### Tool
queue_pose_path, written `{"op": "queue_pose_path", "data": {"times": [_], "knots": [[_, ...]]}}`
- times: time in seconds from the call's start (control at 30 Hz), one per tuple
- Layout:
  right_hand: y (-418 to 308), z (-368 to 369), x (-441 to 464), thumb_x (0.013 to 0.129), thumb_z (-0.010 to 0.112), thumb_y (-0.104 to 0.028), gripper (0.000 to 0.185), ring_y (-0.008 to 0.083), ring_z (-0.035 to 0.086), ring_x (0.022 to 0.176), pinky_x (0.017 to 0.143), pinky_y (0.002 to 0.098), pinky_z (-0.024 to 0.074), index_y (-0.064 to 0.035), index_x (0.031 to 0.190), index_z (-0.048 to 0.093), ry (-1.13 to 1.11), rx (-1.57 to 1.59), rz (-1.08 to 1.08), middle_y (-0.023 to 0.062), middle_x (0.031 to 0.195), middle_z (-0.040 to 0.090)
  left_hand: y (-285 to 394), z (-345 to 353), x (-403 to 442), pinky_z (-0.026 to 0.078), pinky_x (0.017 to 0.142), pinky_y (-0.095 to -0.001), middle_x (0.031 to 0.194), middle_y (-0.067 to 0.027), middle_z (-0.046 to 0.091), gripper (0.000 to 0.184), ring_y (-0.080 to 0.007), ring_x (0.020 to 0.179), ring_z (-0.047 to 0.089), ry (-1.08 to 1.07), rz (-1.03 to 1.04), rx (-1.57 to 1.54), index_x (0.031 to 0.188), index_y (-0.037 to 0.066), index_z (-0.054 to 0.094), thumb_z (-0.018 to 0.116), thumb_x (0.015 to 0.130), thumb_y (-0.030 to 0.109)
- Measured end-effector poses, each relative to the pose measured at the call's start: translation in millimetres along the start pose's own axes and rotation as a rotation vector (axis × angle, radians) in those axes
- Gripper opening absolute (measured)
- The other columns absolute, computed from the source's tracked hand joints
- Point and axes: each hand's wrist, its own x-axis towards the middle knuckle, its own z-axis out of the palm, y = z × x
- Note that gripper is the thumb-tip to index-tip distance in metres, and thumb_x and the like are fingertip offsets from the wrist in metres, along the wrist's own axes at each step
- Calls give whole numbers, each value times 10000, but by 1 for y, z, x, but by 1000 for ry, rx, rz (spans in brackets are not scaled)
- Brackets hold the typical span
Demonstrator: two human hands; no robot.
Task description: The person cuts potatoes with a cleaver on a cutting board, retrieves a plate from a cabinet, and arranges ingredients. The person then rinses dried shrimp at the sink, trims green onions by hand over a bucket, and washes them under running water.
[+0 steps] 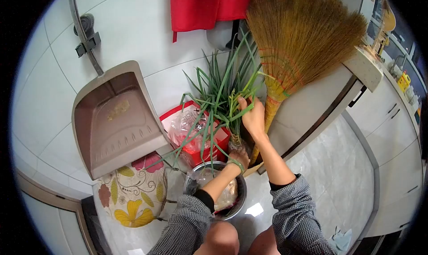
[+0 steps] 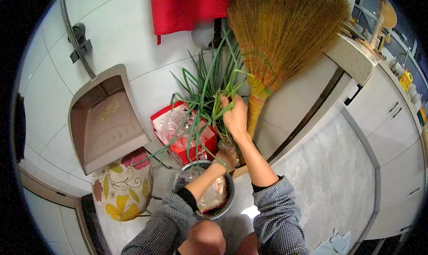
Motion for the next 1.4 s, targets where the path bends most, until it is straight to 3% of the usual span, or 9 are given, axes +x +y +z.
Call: {"op": "queue_pose_path", "data": {"times": [0.1, 0.37, 0.4, 0.47, 0.7, 0.93, 1.0, 1.23, 1.4], "knots": [[-20, -6, -4, 872, 533, -122, 190, 431, 563, 814, 718, 442, 437, 37, 964, 579, -27, -34, -15, 260, 865, 593, 4, -22, -63, 339, 1023, -433, 1272, -189, 488, 396, -344, 1197, 447, 305, 225, -467, 1192, -41, 509, 515, 870, 190], [-55, -44, -44, 862, 551, -122, 186, 421, 564, 707, 625, 427, 435, 51, 925, 576, -67, -178, 63, 273, 767, 579, -14, 3, -199, 284, 1061, -462, 1397, -198, 357, 501, -371, 1312, 307, 549, 143, -531, 1296, 63, 467, 592, 826, 182], [-48, -44, -53, 862, 551, -122, 186, 421, 564, 707, 625, 427, 435, 51, 925, 576, -72, -179, 69, 273, 767, 579, -16, 17, -204, 243, 1074, -499, 1462, -219, 213, 579, -424, 1336, 218, 505, 63, -441, 1370, 87, 380, 587, 848, 228], [-31, -41, -75, 891, 559, -172, 228, 125, 497, 585, 564, 299, 428, 43, 956, 600, -104, -125, 81, 80, 641, 577, -17, 36, -212, 229, 1080, -500, 1471, -228, 168, 601, -443, 1337, 195, 374, 16, -454, 1392, 95, 341, 578, 860, 243], [-22, -48, -134, 905, 553, -148, 204, 68, 478, 558, 517, 233, 393, 30, 996, 591, -153, 200, 321, 22, 646, 551, -31, 47, -206, 303, 1058, -417, 1346, -410, 221, 874, -475, 1277, 291, -93, -82, -1074, 1364, -82, 4, 628, 791, 136], [-7, -47, -165, 914, 550, -130, 183, 76, 506, 598, 559, 221, 421, 31, 999, 570, -145, 270, 370, 27, 703, 571, -25, 59, -179, 370, 994, -401, 1278, -317, 425, 708, -431, 1178, 443, -266, -84, -581, 1290, -100, 355, 688, 723, 164], [-8, -45, -169, 912, 557, -130, 186, 80, 508, 596, 558, 222, 421, 35, 998, 569, -148, 307, 358, 28, 698, 568, -15, 96, -151, 393, 986, -410, 1226, -231, 527, 446, -375, 1148, 504, -343, 183, -414, 1183, 14, 559, 596, 759, 149], [-6, -49, -172, 901, 561, -124, 195, 85, 516, 603, 564, 237, 427, 47, 996, 571, -179, 218, 339, 31, 695, 570, 13, 81, -140, 401, 968, -427, 1194, -193, 574, 364, -317, 1144, 533, -325, 101, -180, 1134, 41, 615, 569, 793, 161], [7, -45, -180, 897, 556, -114, 183, 89, 520, 600, 576, 244, 442, 47, 980, 584, -162, 263, 333, 37, 690, 584, -17, 74, -171, 417, 931, -382, 1150, -259, 558, 498, -383, 1104, 517, -151, 117, -1063, 1203, 16, 516, 649, 750, 172]]}}
